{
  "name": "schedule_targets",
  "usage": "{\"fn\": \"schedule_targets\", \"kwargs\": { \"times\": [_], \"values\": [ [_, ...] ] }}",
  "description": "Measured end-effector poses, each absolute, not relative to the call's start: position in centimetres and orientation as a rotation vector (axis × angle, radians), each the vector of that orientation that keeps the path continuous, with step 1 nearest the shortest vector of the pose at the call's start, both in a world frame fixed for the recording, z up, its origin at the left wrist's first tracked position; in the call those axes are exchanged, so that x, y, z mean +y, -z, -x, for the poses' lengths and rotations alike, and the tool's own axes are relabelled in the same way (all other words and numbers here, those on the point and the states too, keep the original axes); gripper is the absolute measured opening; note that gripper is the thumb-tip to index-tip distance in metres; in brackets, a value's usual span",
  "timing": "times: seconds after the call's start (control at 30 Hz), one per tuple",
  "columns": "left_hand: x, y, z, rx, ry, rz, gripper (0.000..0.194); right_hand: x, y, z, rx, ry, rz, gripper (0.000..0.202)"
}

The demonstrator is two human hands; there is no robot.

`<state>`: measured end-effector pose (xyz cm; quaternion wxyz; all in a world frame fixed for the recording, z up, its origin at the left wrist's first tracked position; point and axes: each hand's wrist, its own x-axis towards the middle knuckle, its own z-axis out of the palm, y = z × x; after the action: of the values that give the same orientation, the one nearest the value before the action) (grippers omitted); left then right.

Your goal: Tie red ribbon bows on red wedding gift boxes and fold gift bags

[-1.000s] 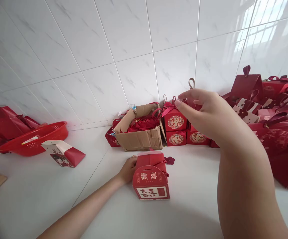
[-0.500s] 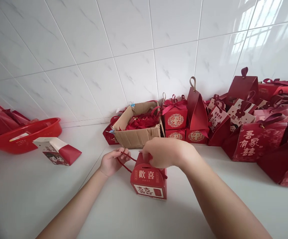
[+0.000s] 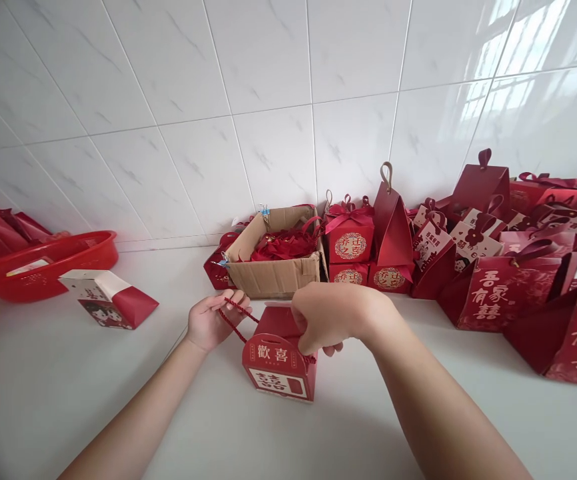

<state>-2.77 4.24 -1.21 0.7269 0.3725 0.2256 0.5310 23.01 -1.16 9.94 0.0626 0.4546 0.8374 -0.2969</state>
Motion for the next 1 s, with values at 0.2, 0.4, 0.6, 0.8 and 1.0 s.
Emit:
{"fn": "schedule_targets", "kwargs": {
  "times": [0.2, 0.4, 0.6, 0.8, 1.0],
  "values": [
    [4.0, 0.7, 2.5, 0.494, -1.241, -0.767, 0.038, -0.8, -10.2, -24.7, 2.738, 0.629, -1.582, 0.015],
    [4.2, 0.5, 2.9, 0.481, -1.313, -0.739, 0.047, -0.7, -10.2, -25.3, 2.867, 0.578, -1.567, 0.014],
    [4.0, 0.2, 2.8, 0.537, -1.338, -0.776, 0.037, -0.7, -10.7, -24.8, 3.03, 0.353, -1.613, 0.017],
    [4.0, 0.0, 2.8, 0.714, -1.383, -0.899, 0.052, -0.8, -11.1, -24.5, 3.212, 0.2, -1.728, 0.015],
    [5.2, 0.5, 3.6, 1.191, -1.534, -1.165, 0.042, -0.6, -10.7, -23.7, 3.222, 0.414, -1.546, 0.021]
  ]
}}
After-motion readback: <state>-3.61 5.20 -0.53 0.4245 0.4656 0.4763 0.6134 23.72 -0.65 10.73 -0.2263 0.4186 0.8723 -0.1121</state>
